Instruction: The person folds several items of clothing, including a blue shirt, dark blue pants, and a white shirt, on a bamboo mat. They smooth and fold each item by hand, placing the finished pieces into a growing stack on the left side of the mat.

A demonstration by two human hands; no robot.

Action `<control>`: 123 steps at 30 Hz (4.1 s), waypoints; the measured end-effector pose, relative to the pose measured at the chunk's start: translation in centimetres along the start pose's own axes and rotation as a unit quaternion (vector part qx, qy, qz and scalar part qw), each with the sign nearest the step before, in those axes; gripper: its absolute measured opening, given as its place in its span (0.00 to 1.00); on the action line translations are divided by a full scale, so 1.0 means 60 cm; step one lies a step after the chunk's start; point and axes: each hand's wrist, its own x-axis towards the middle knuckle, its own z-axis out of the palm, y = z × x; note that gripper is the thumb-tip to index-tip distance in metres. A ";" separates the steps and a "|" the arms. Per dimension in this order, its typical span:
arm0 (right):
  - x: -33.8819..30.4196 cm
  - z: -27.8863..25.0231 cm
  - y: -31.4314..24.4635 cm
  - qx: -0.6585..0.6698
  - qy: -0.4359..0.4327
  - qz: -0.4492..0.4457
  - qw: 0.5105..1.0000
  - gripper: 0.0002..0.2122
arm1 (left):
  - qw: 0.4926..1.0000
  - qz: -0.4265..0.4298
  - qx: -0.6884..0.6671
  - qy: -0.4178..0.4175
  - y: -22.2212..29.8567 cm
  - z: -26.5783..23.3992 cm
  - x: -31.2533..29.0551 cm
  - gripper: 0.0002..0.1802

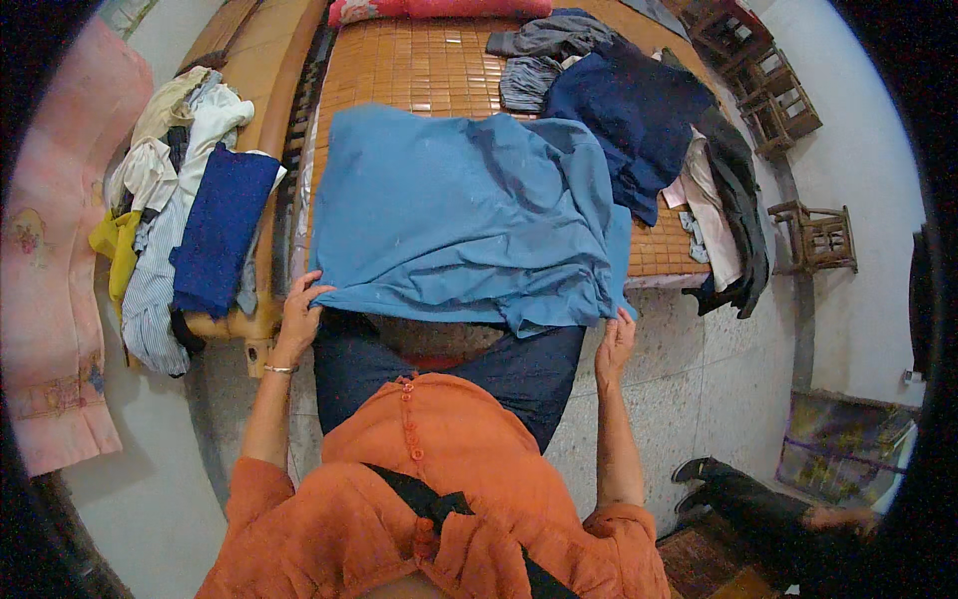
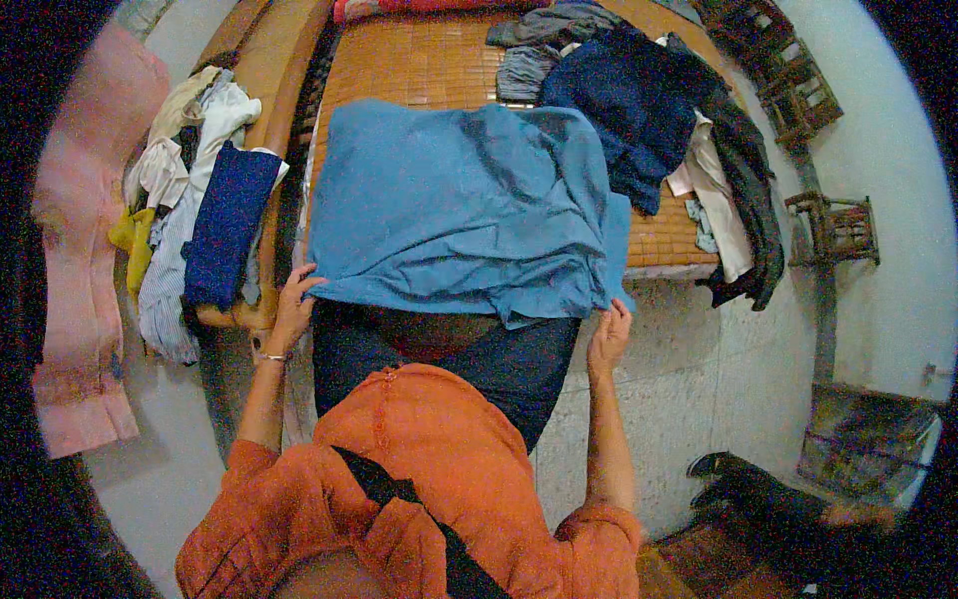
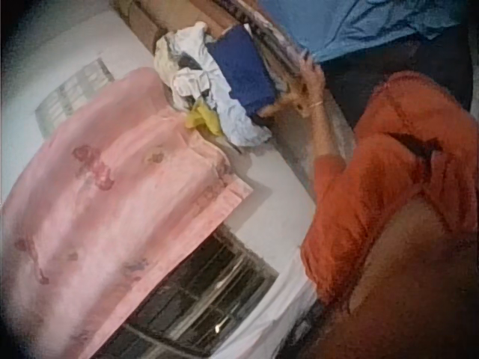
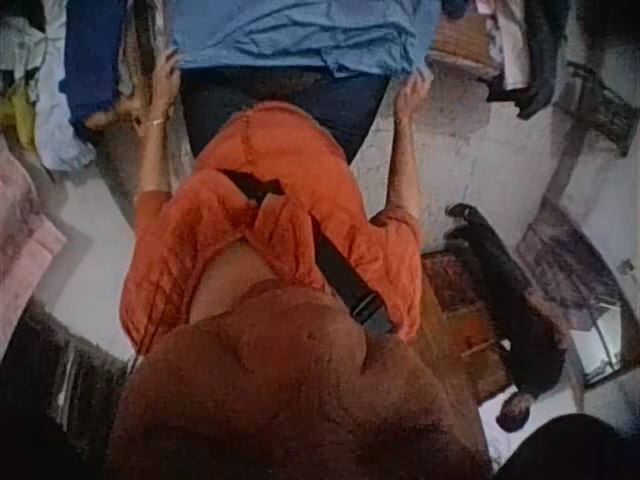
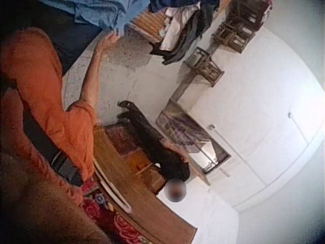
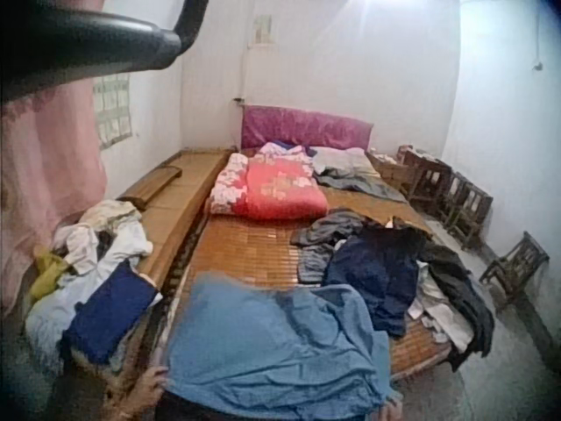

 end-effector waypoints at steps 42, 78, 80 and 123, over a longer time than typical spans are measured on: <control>-0.007 0.090 -0.186 -0.104 -0.135 -0.170 0.971 0.10 | 0.979 -0.024 0.105 0.175 0.009 -0.083 -0.056 0.18; 0.027 -0.026 -0.286 0.028 -0.282 -0.020 0.959 0.12 | 0.935 -0.088 -0.152 0.308 0.035 -0.106 0.022 0.09; 0.027 -0.028 -0.296 -0.017 -0.265 -0.077 0.961 0.12 | 0.928 -0.100 -0.201 0.298 0.035 -0.109 0.023 0.08; 0.065 -0.032 -0.290 0.012 -0.138 -0.035 0.990 0.04 | 0.995 -0.093 0.025 0.009 -0.071 -0.114 0.129 0.08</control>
